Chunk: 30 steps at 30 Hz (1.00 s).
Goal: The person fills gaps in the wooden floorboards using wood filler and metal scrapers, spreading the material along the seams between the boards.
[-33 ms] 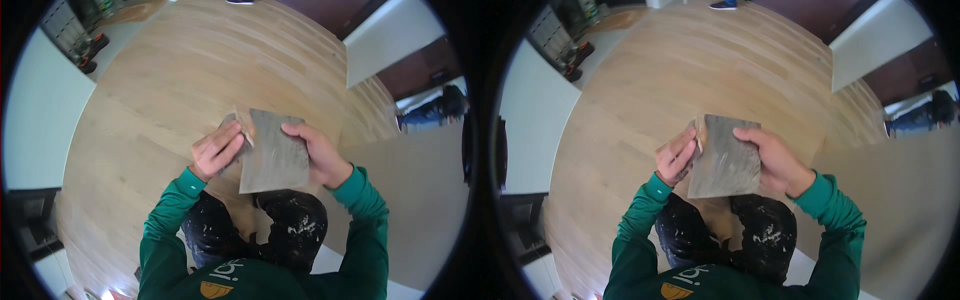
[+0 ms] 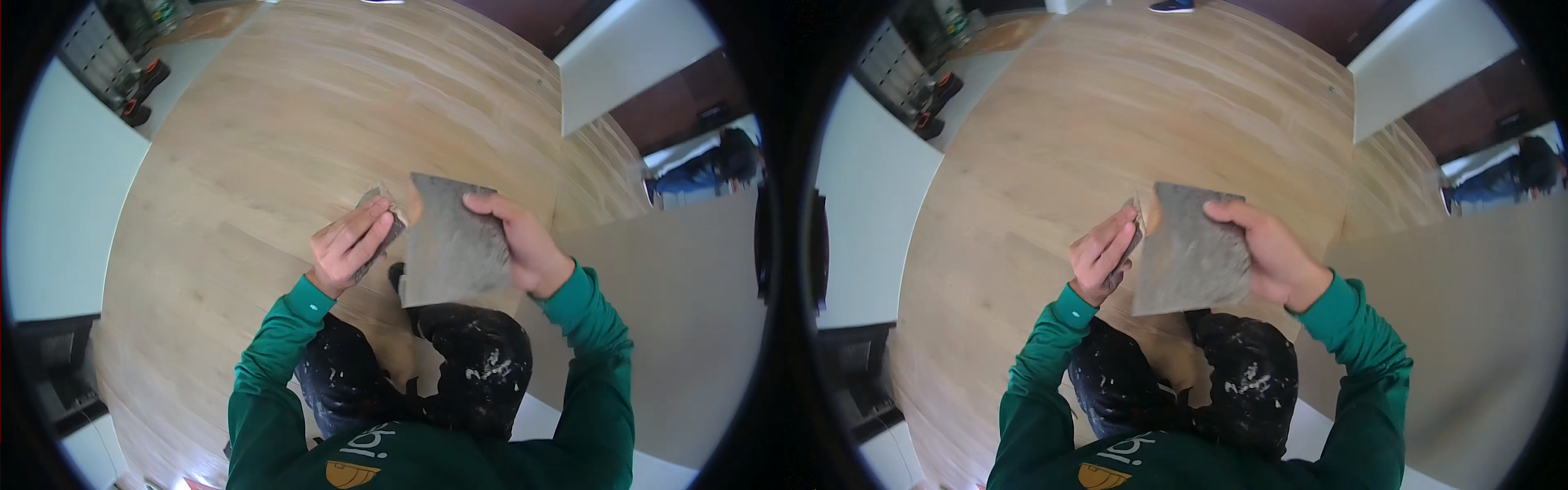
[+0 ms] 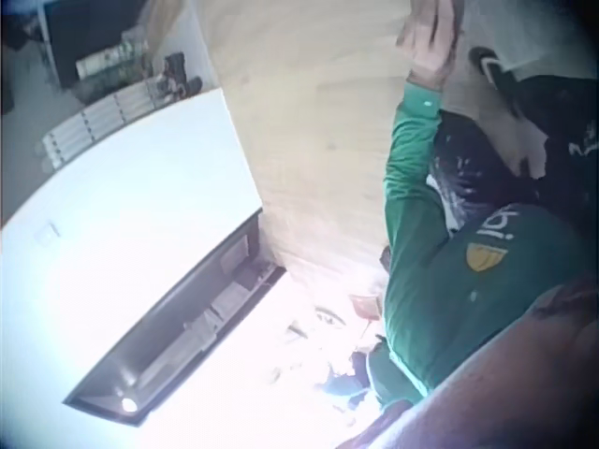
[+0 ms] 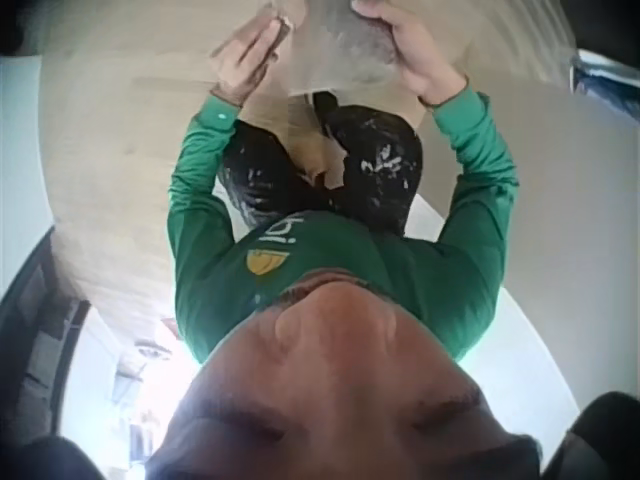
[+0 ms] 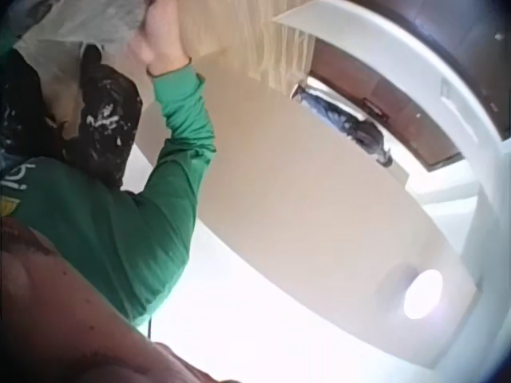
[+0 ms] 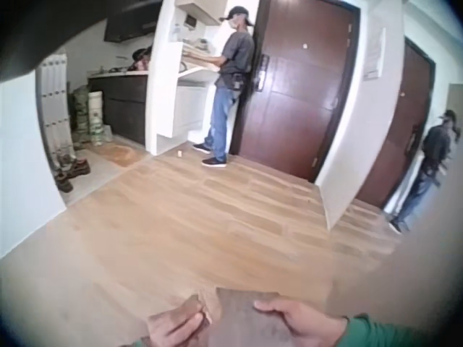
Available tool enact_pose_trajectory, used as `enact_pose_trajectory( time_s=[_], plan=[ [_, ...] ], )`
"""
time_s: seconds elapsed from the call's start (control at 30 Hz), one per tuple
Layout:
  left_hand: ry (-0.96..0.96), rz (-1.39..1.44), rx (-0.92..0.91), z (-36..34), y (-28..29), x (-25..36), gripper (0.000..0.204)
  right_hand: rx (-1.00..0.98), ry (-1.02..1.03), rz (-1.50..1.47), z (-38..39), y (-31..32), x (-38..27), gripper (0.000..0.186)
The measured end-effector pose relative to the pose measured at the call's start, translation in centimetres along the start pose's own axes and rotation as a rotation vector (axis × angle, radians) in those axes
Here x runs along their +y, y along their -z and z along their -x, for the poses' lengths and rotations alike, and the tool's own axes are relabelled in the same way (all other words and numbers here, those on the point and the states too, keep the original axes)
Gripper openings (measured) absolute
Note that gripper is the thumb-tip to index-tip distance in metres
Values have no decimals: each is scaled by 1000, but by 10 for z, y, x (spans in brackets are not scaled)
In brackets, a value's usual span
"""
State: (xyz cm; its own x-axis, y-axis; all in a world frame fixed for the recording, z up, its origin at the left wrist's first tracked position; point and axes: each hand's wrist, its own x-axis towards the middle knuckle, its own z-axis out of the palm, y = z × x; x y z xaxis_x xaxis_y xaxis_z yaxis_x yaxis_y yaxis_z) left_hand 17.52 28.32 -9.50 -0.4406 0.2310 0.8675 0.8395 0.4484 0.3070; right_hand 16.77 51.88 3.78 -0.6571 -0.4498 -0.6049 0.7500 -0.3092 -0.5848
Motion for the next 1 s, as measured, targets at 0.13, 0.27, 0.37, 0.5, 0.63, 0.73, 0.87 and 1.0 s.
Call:
enact_pose_trajectory(
  time_s=[0.13, 0.27, 0.37, 0.5, 0.63, 0.73, 0.87, 1.0],
  plan=[
    [1113, 542, 358, 65, -53, 24, 36, 52, 164, -84, -3, 95, -12, 32],
    [1623, 1420, 819, 72, -60, 19, 45, 262, 319, -48, -17, 221, 6, 32],
    [1736, 1447, 747, 93, -49, 9, 46, 411, 293, 99, -47, 304, 33, 27],
    [1704, 1483, 619, 97, -28, 7, 43, 676, 280, 688, -109, 426, 78, 22],
    [1755, 1365, 782, 117, -9, 9, 39, 759, 410, 1364, -157, 468, 91, 22],
    [1842, 1155, 892, 118, 0, 10, 37, 779, 490, 1627, -178, 478, 99, 24],
    [1887, 933, 954, 104, 0, 10, 34, 759, 425, 1749, -196, 472, 95, 23],
    [1880, 914, 948, 105, 2, 8, 34, 742, 408, 1840, -204, 455, 97, 25]
  ],
)
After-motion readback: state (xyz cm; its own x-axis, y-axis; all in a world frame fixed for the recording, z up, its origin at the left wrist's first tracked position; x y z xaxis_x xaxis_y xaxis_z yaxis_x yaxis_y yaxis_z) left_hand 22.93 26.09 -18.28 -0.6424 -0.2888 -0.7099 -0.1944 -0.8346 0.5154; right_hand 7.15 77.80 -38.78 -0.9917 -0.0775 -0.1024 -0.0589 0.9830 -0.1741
